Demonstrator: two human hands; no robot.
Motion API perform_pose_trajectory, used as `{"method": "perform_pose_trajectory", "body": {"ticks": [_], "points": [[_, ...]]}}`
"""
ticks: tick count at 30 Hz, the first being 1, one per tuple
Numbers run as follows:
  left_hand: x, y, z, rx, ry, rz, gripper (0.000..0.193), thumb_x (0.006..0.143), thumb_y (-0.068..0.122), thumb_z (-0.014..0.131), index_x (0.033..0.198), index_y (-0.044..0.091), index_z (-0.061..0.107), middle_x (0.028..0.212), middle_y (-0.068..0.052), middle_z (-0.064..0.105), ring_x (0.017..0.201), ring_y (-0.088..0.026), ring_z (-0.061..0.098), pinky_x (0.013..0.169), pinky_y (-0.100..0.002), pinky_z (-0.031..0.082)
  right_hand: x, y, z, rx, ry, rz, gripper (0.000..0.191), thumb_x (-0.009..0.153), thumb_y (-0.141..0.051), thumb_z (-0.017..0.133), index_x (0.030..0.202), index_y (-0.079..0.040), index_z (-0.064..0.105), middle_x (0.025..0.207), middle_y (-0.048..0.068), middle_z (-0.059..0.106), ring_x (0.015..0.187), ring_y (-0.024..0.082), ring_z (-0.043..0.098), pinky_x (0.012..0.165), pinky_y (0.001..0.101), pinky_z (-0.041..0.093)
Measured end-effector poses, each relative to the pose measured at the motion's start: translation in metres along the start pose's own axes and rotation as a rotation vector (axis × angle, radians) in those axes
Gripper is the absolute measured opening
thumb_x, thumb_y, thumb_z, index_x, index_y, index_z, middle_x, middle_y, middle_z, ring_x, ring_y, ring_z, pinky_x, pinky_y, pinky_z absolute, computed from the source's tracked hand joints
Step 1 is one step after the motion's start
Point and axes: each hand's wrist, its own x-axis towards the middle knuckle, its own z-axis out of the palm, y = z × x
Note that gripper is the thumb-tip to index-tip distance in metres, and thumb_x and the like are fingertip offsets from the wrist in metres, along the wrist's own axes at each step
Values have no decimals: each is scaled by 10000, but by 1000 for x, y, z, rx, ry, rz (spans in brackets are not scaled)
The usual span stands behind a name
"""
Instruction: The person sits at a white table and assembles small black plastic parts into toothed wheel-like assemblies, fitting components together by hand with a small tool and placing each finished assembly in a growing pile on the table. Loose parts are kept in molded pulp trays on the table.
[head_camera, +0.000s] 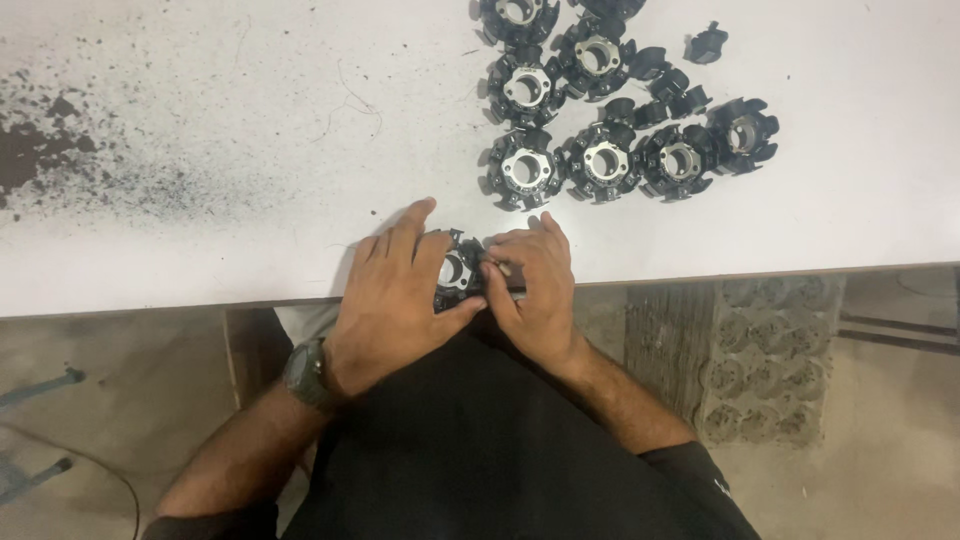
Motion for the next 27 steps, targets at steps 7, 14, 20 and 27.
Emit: {"method": "perform_pose_trajectory", "body": {"ticks": [7,14,20,27], "points": [[9,-3,-3,-45,-25,-38,198,873,254,744,935,68,714,1394,-177,585,1325,-357,523,1069,-511,408,5,0,2,14,10,9,250,909,4,740,1108,-60,605,1065,93,688,1052,258,668,1231,554,345],[3,-27,-37,42,-224,-28,123,897,207,724,836,100,726,1352,-153,615,1309,-301,553,1081,-463,445,6,0,3,-26,-8,-3,240,911,-18,744,1098,-67,601,1062,85,688,1051,255,665,1234,561,322],[-5,1,-60,149,-127,46,284,808,225,776,990,23,690,1299,-205,595,1218,-336,585,967,-486,490,7,0,8,-59,-19,-34,250,926,-29,747,1126,-59,600,1071,85,692,1067,264,665,1230,547,317],[9,10,-18,5,6,52,303,820,141,776,1068,10,662,1315,-196,592,1207,-360,590,987,-495,488,-2,-4,3,-10,-14,-91,289,878,4,737,1117,-52,585,1091,109,677,1094,278,659,1253,584,295]]}}
